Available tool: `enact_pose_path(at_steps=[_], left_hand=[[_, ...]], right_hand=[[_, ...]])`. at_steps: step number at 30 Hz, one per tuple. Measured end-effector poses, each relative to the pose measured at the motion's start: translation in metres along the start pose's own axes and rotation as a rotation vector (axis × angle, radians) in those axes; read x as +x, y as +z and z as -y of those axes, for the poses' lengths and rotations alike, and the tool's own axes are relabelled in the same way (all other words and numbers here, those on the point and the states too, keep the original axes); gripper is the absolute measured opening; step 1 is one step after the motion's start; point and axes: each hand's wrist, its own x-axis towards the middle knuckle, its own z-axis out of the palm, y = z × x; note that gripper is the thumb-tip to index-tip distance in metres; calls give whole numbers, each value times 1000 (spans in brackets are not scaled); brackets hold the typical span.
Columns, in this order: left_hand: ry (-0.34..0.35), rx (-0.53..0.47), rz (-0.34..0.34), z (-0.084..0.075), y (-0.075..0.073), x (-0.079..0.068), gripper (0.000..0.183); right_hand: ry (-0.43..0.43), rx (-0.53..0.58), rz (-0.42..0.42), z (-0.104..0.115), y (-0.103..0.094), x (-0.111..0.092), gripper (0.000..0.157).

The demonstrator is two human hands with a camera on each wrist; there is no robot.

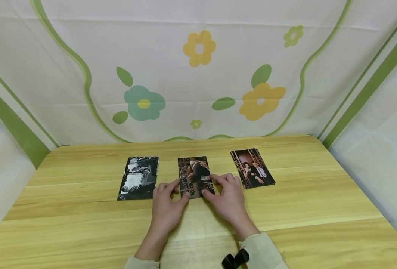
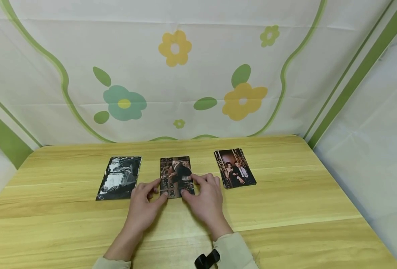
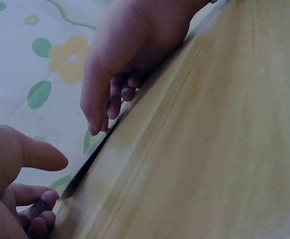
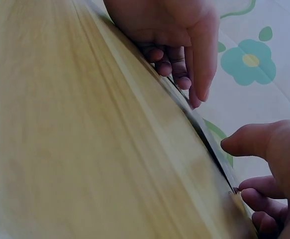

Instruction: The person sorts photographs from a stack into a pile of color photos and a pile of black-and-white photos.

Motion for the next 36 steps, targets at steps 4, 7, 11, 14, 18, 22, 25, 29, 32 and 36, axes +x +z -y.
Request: enact_pose_path(at_steps=[4,7,11,14,18,22,25,29,32,36], left_hand=[[7,-28,-35,0,1,-1,55],[4,-55,-52,0,2,-1,53],[-10,-82,-63,0,3,-2,53],[-13,-89,-76,-1,3,-2,54],[-7,-95,-97,-1,4,-3,55],[-6,-97,-110,0,5,-2,55],[-6,-116,-107,1,5,-2,54],[-13,-167,-69,0,2,-2,55],[-9,-205,-30,-2,-3,-2,57],[7,-243,-8,-7,-10,-1,53]], right_hand=[[-5,-1,0,0,-1,0,60],[-6,-2,-1,-1,0,0,57],[2,-5,-7,0,1,0,57],[7,-7,-15,0,1,-1,60],[-2,-4,-22,0,1,-1,60],[-7,46,-32,-1,1,0,58],[-11,113,-36,0,0,2,55],[1,187,-35,3,-2,2,53],[10,230,-42,7,-5,2,52],[3,295,-52,12,-10,1,49]])
